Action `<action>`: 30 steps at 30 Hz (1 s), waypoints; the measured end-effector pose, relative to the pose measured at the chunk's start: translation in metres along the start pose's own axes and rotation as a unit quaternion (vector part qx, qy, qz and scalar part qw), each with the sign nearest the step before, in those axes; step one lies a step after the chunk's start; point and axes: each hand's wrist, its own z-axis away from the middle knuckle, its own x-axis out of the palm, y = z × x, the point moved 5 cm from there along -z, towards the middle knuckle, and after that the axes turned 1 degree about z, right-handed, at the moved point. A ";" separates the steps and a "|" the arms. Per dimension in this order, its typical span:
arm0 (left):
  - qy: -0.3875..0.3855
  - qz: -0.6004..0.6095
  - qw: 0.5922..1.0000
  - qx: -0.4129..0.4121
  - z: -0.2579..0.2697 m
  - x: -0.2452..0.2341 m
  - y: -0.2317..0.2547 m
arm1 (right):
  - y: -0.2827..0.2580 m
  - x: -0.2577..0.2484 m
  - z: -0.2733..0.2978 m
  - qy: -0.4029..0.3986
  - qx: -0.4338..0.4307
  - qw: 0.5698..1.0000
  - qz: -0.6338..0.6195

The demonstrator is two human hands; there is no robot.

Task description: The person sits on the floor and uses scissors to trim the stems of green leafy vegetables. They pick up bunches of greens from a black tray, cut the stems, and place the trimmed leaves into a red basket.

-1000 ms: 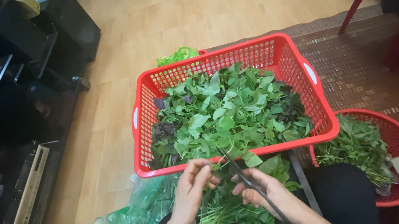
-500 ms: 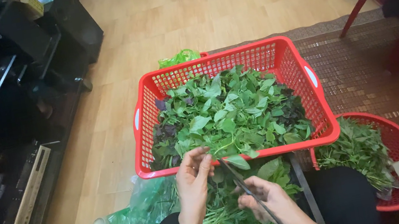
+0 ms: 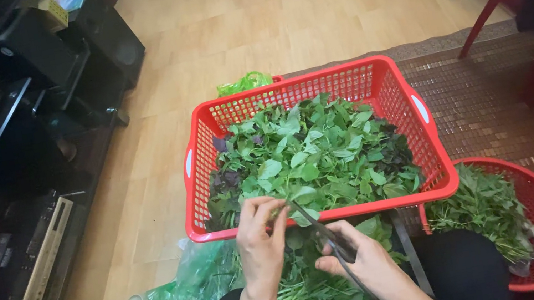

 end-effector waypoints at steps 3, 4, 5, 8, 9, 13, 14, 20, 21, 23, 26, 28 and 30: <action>-0.007 -0.035 0.999 0.029 0.001 0.003 0.002 | 0.009 0.004 -0.005 0.001 0.022 0.997 -0.075; 0.003 -0.059 0.998 0.038 0.001 0.003 0.002 | 0.014 0.007 -0.008 -0.009 0.014 0.984 -0.176; 0.004 -0.059 0.998 0.038 0.001 0.002 0.000 | 0.019 0.010 -0.010 -0.009 0.014 0.984 -0.175; 0.024 -0.045 0.997 0.051 -0.001 -0.005 -0.001 | 0.027 0.013 -0.012 -0.025 0.045 0.980 -0.194; 0.022 -0.005 1.000 -0.002 -0.001 -0.007 -0.006 | 0.024 0.013 -0.010 -0.060 0.026 0.975 -0.214; 0.043 0.119 0.985 -0.116 -0.001 -0.020 -0.004 | 0.002 0.013 0.005 -0.159 -0.034 0.963 -0.215; 0.043 0.119 0.985 -0.116 0.000 -0.020 -0.006 | 0.000 0.013 0.004 -0.159 -0.034 0.963 -0.215; 0.040 0.332 0.896 -0.291 0.022 -0.014 -0.049 | 0.006 0.018 -0.011 -0.170 -0.052 0.945 -0.274; 0.022 0.342 0.886 -0.312 0.024 -0.017 -0.051 | 0.010 0.017 -0.014 -0.149 -0.045 0.946 -0.284; 0.008 0.351 0.872 -0.341 0.034 -0.028 -0.065 | 0.020 0.012 -0.015 -0.132 -0.028 0.947 -0.292; 0.065 0.270 0.908 -0.315 0.054 -0.066 -0.093 | 0.022 0.000 -0.009 -0.158 -0.073 0.928 -0.330; 0.133 0.146 0.908 -0.371 0.077 -0.106 -0.110 | 0.020 -0.011 -0.004 -0.148 -0.114 0.921 -0.343; 0.140 0.065 0.923 -0.351 0.111 -0.134 -0.147 | 0.033 -0.019 0.000 -0.155 -0.119 0.921 -0.338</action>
